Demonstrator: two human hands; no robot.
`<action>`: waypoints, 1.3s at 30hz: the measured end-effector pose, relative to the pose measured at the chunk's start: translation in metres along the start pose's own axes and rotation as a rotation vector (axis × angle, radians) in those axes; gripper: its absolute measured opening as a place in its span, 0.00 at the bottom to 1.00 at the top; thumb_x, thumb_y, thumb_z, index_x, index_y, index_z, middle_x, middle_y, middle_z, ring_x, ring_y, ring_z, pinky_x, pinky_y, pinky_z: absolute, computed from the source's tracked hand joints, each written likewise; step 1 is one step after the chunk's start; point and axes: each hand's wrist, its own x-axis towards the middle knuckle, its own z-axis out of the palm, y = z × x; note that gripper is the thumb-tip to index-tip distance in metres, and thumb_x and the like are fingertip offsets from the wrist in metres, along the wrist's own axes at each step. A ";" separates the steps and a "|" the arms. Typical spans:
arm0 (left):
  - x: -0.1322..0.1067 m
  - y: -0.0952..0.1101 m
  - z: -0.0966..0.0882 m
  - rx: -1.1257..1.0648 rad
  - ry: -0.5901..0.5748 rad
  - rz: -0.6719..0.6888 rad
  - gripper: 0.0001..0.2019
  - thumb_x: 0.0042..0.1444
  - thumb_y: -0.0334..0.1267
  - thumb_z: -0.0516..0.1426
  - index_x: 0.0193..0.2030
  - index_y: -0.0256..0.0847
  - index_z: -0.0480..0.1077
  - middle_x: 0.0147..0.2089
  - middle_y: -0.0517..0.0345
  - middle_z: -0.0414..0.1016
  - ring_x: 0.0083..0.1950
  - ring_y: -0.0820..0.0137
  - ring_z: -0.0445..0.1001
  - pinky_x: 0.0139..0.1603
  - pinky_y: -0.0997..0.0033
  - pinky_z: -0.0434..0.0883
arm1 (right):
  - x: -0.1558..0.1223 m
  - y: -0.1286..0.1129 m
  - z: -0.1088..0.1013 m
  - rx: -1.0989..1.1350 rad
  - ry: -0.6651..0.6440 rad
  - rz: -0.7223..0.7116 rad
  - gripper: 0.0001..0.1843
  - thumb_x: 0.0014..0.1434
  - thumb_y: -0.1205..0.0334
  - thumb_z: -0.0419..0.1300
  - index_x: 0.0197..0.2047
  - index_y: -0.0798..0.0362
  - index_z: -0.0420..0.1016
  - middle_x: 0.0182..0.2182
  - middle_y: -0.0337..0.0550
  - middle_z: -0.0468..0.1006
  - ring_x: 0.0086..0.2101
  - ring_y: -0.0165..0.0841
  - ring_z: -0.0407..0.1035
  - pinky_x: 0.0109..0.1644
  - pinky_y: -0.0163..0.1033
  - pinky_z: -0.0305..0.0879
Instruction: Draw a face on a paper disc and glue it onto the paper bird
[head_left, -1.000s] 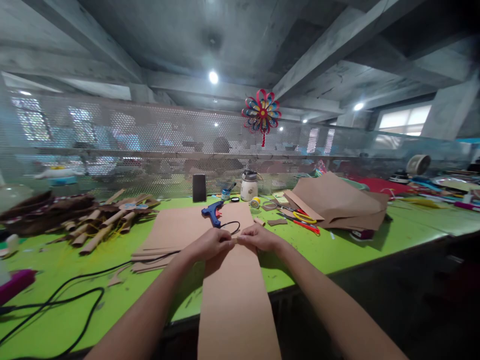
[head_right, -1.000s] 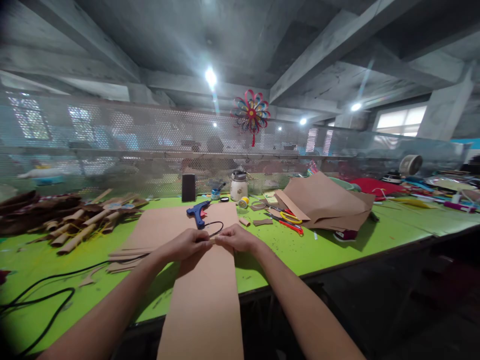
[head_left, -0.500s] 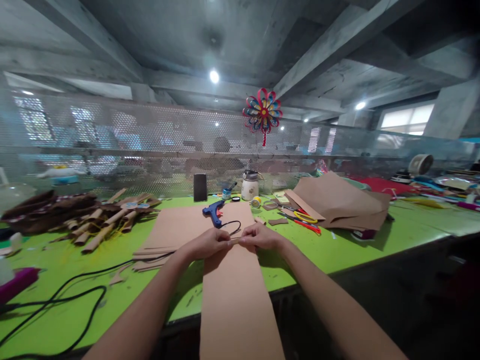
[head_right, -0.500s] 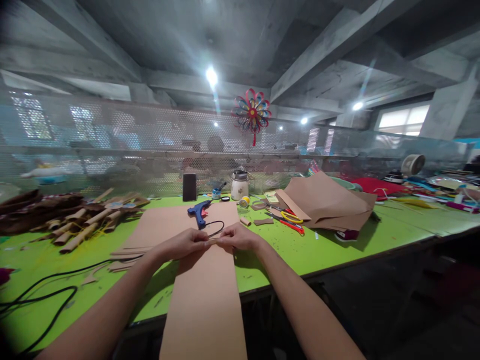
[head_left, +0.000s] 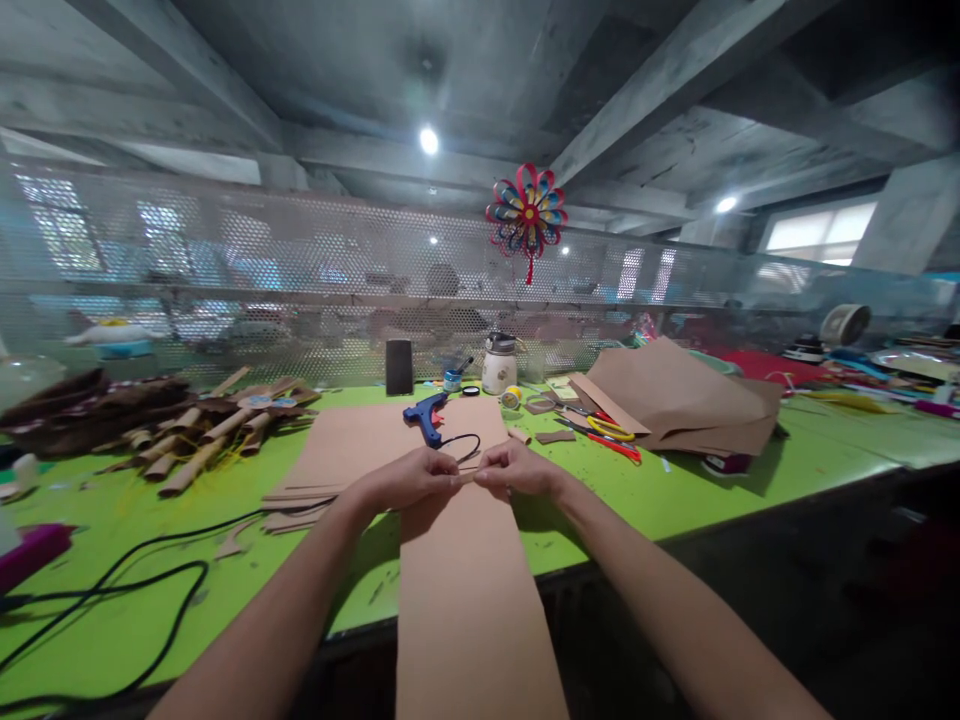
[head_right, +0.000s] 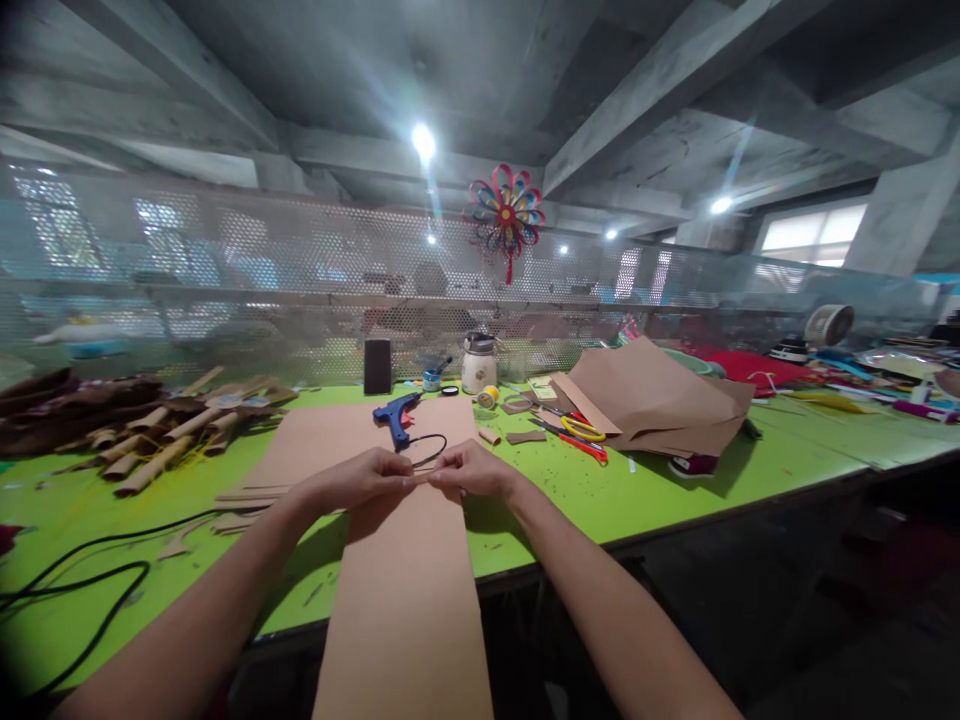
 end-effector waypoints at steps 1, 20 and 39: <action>-0.001 0.000 0.000 -0.021 -0.004 0.001 0.14 0.64 0.45 0.54 0.35 0.35 0.68 0.30 0.63 0.67 0.27 0.75 0.67 0.28 0.73 0.68 | 0.000 0.000 0.001 0.009 0.003 -0.003 0.19 0.51 0.47 0.64 0.27 0.56 0.71 0.16 0.33 0.68 0.16 0.24 0.57 0.21 0.32 0.52; -0.004 -0.008 -0.001 -0.205 -0.055 -0.041 0.12 0.63 0.44 0.55 0.38 0.35 0.69 0.33 0.61 0.70 0.29 0.74 0.70 0.30 0.72 0.70 | 0.022 -0.022 -0.036 0.027 0.435 -0.179 0.17 0.56 0.50 0.63 0.35 0.57 0.74 0.25 0.42 0.77 0.25 0.27 0.70 0.30 0.34 0.66; -0.007 -0.007 0.005 -0.646 -0.047 0.183 0.11 0.63 0.42 0.56 0.40 0.35 0.70 0.35 0.59 0.71 0.31 0.73 0.71 0.32 0.71 0.72 | -0.010 -0.060 0.013 0.282 -0.119 -0.257 0.18 0.46 0.56 0.72 0.39 0.57 0.80 0.32 0.43 0.78 0.32 0.31 0.72 0.39 0.36 0.69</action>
